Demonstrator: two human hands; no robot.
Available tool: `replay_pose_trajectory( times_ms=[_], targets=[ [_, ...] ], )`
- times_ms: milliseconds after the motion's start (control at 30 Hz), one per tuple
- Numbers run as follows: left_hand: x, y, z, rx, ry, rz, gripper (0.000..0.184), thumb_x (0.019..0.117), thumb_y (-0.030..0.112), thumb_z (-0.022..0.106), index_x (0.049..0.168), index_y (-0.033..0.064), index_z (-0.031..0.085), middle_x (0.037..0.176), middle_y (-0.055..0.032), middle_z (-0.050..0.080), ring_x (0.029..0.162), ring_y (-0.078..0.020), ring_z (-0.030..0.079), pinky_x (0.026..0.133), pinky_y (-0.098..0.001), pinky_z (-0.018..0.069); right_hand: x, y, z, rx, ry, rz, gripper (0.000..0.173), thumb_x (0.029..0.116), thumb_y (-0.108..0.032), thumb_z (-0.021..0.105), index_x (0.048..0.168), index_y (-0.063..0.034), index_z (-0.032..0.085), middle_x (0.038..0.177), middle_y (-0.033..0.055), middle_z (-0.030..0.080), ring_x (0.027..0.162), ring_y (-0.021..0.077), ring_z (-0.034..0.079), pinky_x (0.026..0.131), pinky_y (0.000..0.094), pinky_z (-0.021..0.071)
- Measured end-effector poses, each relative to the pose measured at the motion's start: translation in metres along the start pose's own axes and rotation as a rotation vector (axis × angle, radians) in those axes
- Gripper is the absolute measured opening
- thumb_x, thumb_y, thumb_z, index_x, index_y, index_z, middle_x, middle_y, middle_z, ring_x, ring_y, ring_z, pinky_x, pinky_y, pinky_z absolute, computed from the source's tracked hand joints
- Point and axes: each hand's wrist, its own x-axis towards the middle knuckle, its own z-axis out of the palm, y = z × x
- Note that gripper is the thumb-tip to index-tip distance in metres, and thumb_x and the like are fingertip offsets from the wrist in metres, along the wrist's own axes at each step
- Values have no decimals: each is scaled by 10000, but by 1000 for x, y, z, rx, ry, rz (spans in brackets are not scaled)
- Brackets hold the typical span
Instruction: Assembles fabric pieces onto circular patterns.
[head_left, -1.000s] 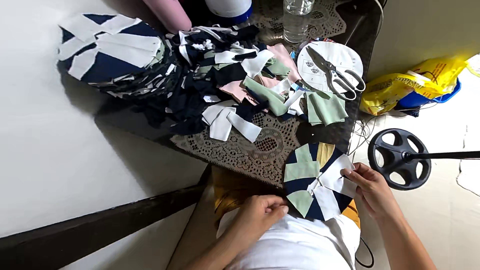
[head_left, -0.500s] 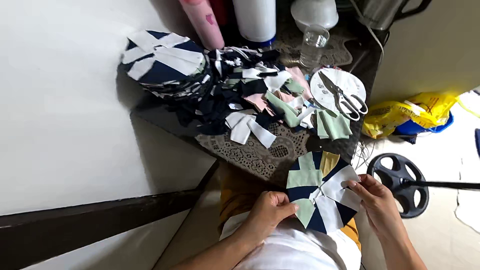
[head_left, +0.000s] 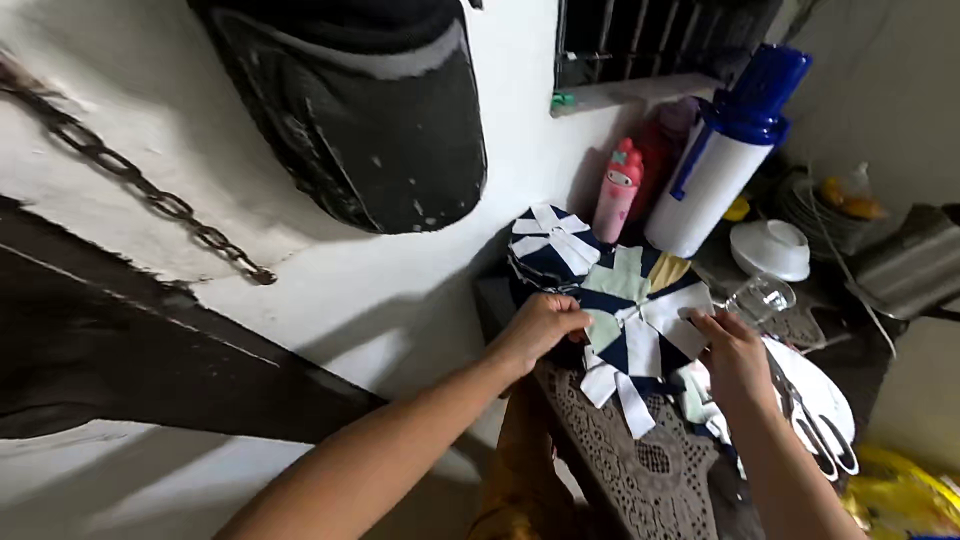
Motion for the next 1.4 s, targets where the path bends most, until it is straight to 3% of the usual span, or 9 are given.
replay_pose_trajectory(
  times_ms=[367,433,533,867,1000,1100,1167,1267,1400],
  targets=[
    [92,20,-91,57,331,-28,145,1020,98,603,1000,-36,654,810,-61,617,705,-96,569,708,-262,496,105,-6,140,175,-82,83,142,1023,-113,611,1052,25,623,856,101,649,708,141,620,653,299,530],
    [98,17,-94,62,345,-49,145,1027,93,591,1024,-43,643,817,-61,608,705,-86,559,698,-249,484,114,4,150,133,-80,100,142,1009,-114,635,1039,25,626,889,113,638,768,161,606,705,329,517],
    [104,6,-96,75,359,-83,155,1027,96,593,1031,-45,655,832,-70,621,717,-93,561,707,-260,487,119,19,158,19,-57,92,149,982,-122,675,933,13,634,787,72,603,669,119,543,616,288,440],
    [111,-22,-103,158,390,-173,194,1018,164,632,1059,-19,684,873,-96,652,744,-130,583,731,-306,491,118,22,160,-148,-92,147,170,958,-119,711,995,44,675,895,139,649,802,187,595,741,369,478],
    [99,-21,-98,618,483,1,376,1011,286,643,1226,-22,624,1119,-248,673,1032,-415,662,890,-632,502,119,22,153,-229,-125,152,286,967,-241,722,1038,34,688,944,156,663,846,210,608,776,400,486],
    [96,-17,-75,878,529,417,309,974,214,669,1142,-46,668,1140,-246,662,1087,-419,640,942,-605,491,114,23,134,-288,-107,84,438,969,-282,717,1256,38,634,1100,212,675,992,289,641,902,475,502],
    [106,-10,-59,965,445,600,296,970,241,662,1151,12,712,1277,-219,639,1250,-426,564,1033,-622,423,102,24,121,-301,-86,11,483,975,-273,704,1326,39,590,1088,216,681,960,297,652,884,492,516],
    [127,1,-33,1065,229,524,463,1024,414,581,1363,108,654,1537,-220,468,1470,-476,335,1147,-724,227,71,34,94,-360,-170,-109,422,990,-251,665,1303,27,616,1049,183,697,925,275,681,859,481,552],
    [158,3,-21,1185,146,370,592,1051,541,465,1481,143,553,1594,-271,365,1493,-535,245,1125,-793,130,18,51,45,-570,-263,-265,318,997,-228,617,1224,-26,708,1170,165,693,1031,260,687,922,428,552]
  ],
)
